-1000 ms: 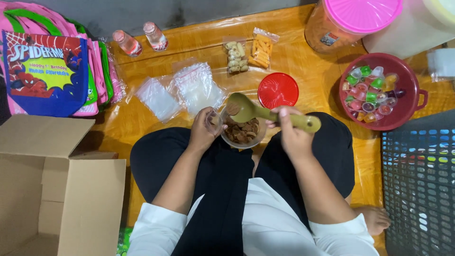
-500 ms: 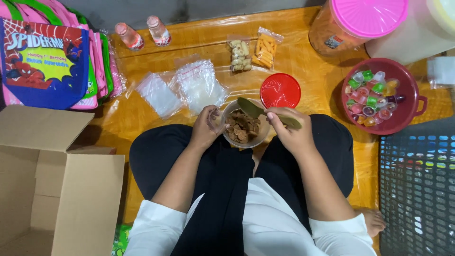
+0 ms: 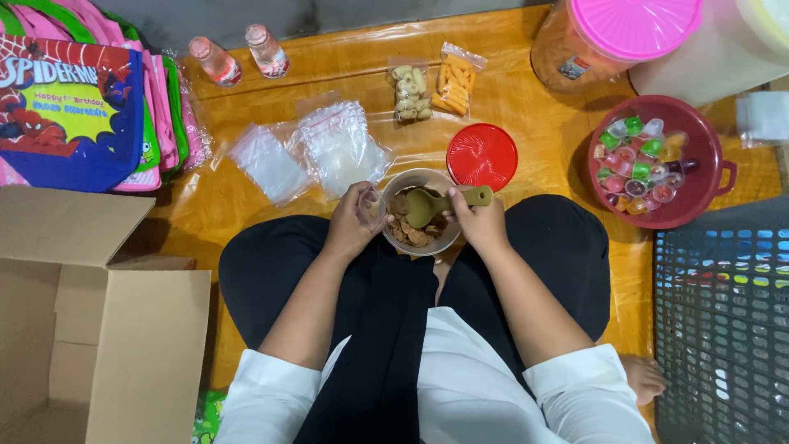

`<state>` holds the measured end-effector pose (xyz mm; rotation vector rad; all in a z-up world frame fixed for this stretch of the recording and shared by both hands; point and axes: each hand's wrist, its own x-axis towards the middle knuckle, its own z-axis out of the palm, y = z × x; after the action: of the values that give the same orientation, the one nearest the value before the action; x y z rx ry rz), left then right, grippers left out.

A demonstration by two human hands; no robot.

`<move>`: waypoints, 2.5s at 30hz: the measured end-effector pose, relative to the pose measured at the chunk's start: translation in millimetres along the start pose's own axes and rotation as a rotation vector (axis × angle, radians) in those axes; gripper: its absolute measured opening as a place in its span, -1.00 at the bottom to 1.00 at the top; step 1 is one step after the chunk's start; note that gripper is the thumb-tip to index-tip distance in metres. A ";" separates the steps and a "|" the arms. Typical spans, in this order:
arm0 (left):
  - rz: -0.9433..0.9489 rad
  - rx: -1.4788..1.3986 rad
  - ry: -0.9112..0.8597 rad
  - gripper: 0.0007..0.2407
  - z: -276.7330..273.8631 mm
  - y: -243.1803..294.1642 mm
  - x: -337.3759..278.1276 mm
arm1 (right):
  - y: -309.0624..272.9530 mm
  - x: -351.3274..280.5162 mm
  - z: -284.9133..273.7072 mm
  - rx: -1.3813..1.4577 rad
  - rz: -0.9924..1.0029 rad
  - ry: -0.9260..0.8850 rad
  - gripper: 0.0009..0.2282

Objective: Packaging small snacks from a large bowl into individual plastic bags using a spoon and organizing them.

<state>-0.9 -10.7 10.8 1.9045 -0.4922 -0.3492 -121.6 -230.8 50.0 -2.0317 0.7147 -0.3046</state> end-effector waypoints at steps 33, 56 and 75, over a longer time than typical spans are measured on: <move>0.062 -0.173 0.043 -0.49 0.5 -17.8 -0.3 | -31.7 -8.1 -41.2 0.546 0.106 0.163 -0.81; -0.377 -1.029 0.181 -0.58 -49.3 41.5 -6.5 | 24.8 44.2 -55.7 1.375 0.340 0.282 -0.74; -0.343 -1.129 0.066 -0.45 -43.6 12.0 2.1 | 210.0 177.0 -25.2 0.637 0.578 0.452 -0.61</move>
<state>18.9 19.5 38.1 0.8732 0.1102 -0.6190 -68.9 -437.7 -124.6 -1.1001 1.2564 -0.5702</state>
